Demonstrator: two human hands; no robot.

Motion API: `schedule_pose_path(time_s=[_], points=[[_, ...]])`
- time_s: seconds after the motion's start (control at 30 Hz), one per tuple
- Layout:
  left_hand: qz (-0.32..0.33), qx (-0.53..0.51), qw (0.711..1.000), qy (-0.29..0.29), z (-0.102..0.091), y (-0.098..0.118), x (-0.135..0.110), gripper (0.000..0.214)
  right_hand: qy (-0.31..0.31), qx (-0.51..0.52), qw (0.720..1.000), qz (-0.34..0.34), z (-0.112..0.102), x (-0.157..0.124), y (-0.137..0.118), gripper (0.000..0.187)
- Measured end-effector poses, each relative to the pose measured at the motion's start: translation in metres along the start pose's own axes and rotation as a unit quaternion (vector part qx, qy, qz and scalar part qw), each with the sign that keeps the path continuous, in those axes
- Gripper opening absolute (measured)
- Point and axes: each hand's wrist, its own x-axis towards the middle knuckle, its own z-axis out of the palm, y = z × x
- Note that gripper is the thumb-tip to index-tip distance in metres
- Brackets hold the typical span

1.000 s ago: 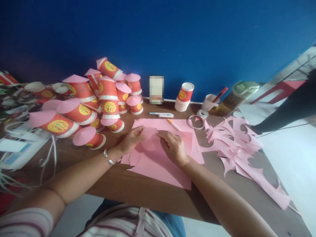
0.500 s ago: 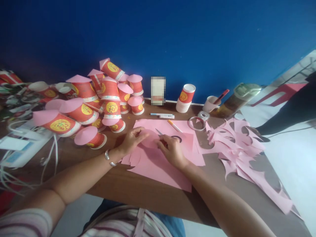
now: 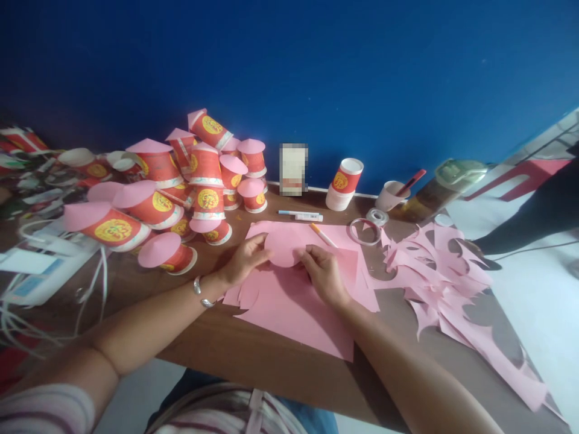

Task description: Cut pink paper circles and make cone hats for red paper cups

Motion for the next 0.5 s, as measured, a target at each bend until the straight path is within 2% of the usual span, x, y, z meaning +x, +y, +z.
schedule_pose_path(time_s=[0.07, 0.17, 0.33, 0.4, 0.5], points=[[-0.002, 0.033, 0.999, -0.005, 0.003, 0.002, -0.001, 0.044, -0.007, -0.025, 0.999, -0.022, 0.000, 0.000, 0.003, 0.048], [0.022, 0.067, 0.997, 0.041, 0.004, 0.004, 0.000, 0.037, -0.017, -0.067, 0.996, -0.049, -0.001, 0.001, 0.007, 0.047], [0.027, 0.060, 0.992, 0.108, 0.004, 0.009, 0.002, 0.036, -0.011, -0.119, 0.990, -0.069, -0.005, 0.002, 0.006, 0.046], [0.029, 0.047, 0.991, 0.119, 0.003, 0.010, 0.002, 0.037, 0.000, -0.174, 0.979, -0.105, -0.009, 0.002, 0.005, 0.048], [0.013, 0.022, 0.991, 0.131, 0.002, 0.009, 0.003, 0.039, 0.012, -0.268, 0.944, -0.190, -0.014, 0.003, 0.006, 0.044]])
